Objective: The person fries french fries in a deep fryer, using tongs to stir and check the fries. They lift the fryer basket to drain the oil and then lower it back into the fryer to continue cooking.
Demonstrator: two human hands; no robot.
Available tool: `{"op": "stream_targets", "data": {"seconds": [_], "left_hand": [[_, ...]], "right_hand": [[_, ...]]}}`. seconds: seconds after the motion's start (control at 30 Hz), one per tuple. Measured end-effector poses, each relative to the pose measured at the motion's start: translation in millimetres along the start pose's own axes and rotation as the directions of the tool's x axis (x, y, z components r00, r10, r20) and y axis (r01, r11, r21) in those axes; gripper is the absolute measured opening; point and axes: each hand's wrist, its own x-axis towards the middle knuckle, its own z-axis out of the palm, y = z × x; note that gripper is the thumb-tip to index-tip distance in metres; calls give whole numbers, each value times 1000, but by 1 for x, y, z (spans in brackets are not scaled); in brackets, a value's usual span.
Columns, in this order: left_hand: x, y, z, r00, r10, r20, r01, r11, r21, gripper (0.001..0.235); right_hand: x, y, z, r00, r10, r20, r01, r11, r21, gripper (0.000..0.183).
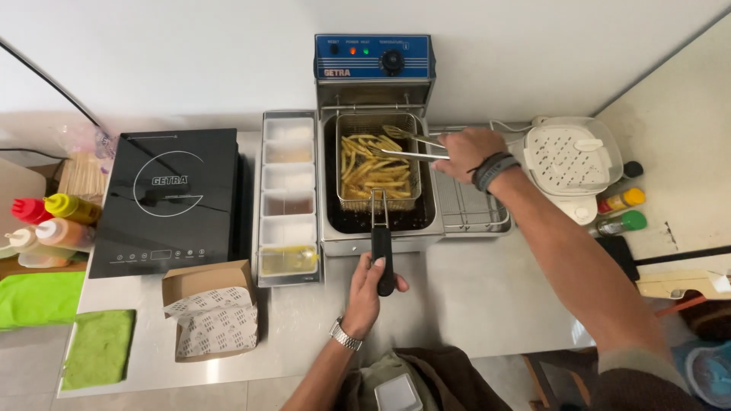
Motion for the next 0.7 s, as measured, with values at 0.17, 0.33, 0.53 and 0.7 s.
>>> {"op": "stream_targets", "data": {"seconds": [0.17, 0.33, 0.53, 0.7], "left_hand": [[-7, 27, 21, 999, -44, 2, 43, 997, 71, 18], [-9, 23, 14, 1000, -27, 0, 27, 999, 29, 15], [-10, 20, 9, 1000, 7, 9, -7, 998, 56, 23], [-7, 20, 7, 1000, -6, 30, 4, 998, 56, 21]], "right_hand": [[37, -30, -8, 962, 83, 260, -57, 993, -105, 51], [44, -28, -11, 934, 74, 351, -47, 995, -85, 55], [37, -30, -15, 909, -20, 416, 47, 997, -54, 57], [49, -29, -2, 953, -15, 301, 63, 987, -151, 56]]}}
